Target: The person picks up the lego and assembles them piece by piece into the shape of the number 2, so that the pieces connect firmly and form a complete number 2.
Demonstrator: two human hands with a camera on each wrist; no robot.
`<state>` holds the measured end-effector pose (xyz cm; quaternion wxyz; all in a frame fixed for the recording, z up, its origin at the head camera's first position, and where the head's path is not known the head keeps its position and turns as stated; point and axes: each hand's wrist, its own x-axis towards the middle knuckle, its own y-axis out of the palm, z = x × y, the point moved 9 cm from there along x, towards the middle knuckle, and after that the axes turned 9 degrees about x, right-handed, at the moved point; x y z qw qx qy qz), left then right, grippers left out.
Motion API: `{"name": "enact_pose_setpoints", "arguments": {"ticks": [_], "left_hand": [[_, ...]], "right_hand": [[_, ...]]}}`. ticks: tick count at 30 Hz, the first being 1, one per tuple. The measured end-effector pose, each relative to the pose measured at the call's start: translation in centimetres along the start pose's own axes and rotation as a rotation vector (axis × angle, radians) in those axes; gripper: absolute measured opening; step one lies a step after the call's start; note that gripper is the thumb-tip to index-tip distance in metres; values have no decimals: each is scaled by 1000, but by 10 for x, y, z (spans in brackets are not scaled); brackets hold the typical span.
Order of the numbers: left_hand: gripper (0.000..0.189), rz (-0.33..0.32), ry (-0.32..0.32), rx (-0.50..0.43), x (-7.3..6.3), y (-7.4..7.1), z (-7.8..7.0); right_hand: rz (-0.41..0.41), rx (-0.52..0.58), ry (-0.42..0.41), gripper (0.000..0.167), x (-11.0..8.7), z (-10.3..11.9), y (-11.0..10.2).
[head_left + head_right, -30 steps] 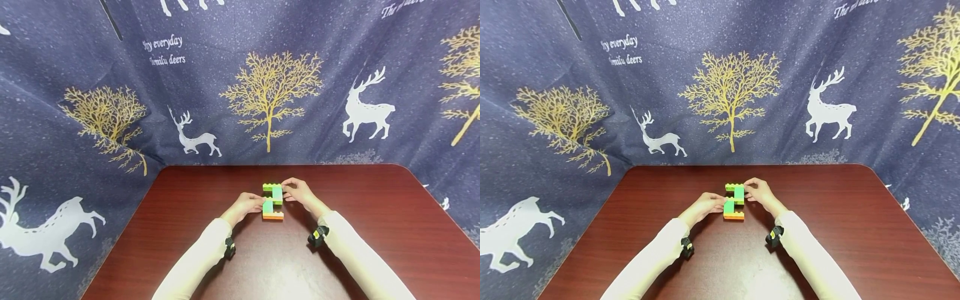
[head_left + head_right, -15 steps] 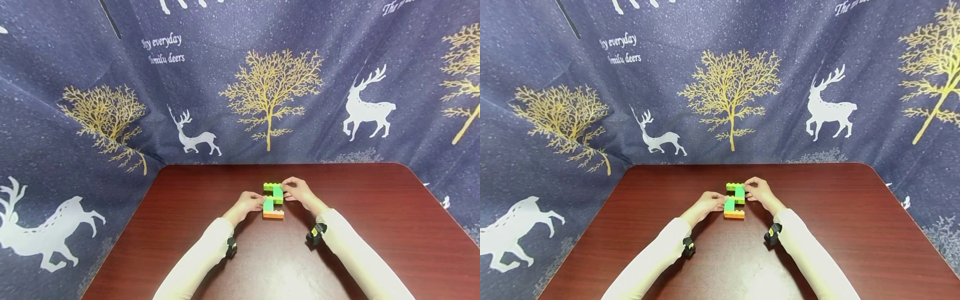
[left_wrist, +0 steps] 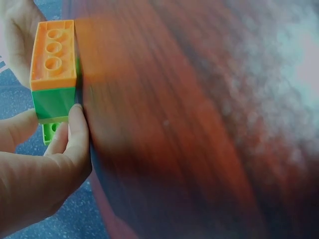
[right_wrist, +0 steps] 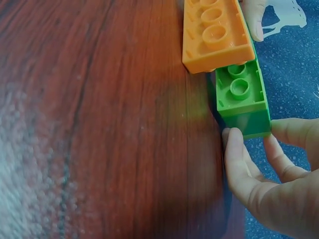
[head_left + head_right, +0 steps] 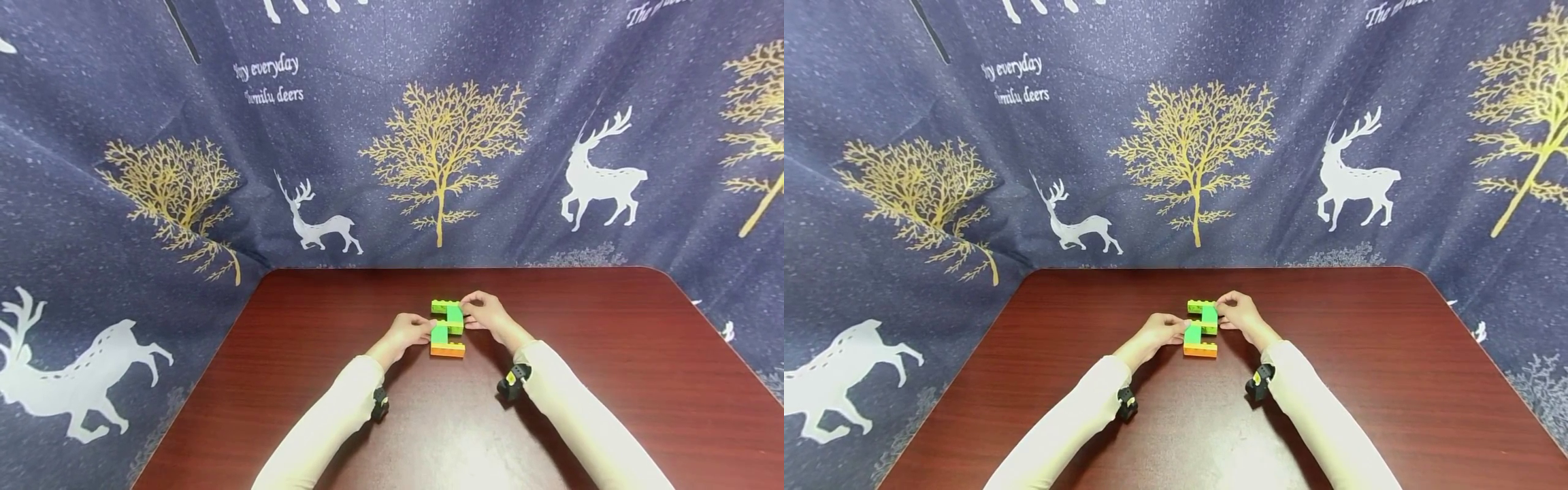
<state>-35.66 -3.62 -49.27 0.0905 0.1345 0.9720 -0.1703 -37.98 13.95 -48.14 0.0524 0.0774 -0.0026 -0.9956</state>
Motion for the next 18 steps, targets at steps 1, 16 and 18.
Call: {"name": "enact_pose_setpoints", "arguments": {"ticks": [1,16,18], "left_hand": [[30,-2,1,1,0,0,0],[26,-34,-1,46,0,-1,0],[25,-38,1,49,0,-1,1]], "right_hand": [[-4,-1,3,25,0,0,0],[-19,-60,4,22,0,3,3],[-14,-69,0,22,-1,3,4]]}}
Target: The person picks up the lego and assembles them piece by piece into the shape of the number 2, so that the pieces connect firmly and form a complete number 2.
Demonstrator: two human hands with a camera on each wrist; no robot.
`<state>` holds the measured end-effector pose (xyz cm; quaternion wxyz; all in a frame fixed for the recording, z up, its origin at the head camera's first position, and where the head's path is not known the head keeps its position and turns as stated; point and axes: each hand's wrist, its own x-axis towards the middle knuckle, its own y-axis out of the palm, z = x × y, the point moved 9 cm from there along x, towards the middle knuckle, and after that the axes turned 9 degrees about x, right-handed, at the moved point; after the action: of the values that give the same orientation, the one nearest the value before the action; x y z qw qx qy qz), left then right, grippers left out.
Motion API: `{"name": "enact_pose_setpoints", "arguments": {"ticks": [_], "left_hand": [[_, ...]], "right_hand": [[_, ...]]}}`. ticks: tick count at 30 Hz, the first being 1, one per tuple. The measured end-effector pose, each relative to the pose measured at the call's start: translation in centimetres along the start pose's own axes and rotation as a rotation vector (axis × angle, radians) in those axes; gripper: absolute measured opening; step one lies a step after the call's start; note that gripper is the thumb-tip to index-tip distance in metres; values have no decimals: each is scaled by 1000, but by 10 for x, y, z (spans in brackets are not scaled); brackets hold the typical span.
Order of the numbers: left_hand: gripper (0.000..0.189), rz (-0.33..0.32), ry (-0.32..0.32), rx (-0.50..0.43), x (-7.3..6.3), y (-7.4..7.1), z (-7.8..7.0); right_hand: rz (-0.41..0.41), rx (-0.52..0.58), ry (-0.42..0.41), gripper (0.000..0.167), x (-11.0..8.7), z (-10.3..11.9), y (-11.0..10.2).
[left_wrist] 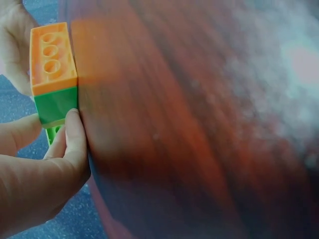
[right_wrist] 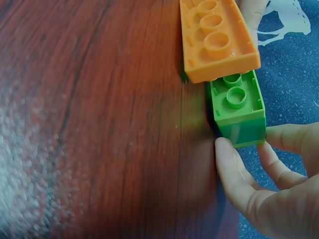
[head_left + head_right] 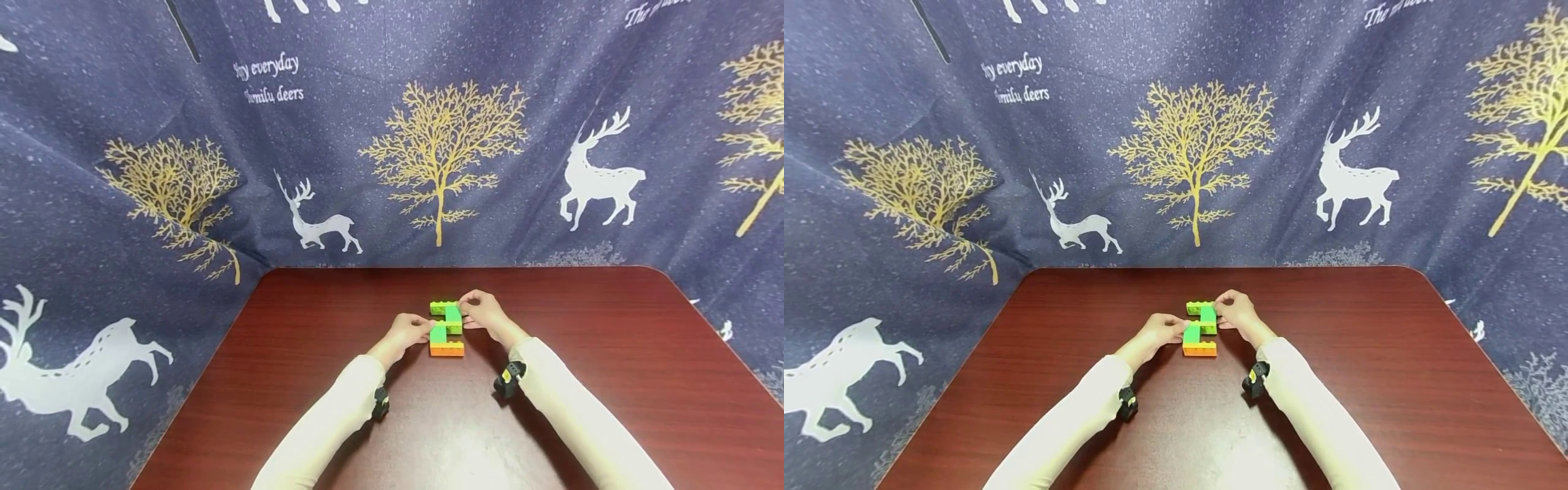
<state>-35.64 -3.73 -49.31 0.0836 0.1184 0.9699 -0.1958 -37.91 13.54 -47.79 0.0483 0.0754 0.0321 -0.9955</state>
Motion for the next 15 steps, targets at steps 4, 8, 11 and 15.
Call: {"name": "enact_pose_setpoints", "arguments": {"ticks": [4,8,11,15], "left_hand": [[25,-4,4,5,1,0,0],[25,-1,1,17,0,2,2],[25,-1,2,22,0,2,3],[25,-4,15,35,-1,2,1]], "right_hand": [[-1,-19,-6,21,0,0,0],[4,-28,12,19,1,-4,-1],[12,-29,20,17,2,-8,0],[6,-40,18,17,2,-7,-1]]}}
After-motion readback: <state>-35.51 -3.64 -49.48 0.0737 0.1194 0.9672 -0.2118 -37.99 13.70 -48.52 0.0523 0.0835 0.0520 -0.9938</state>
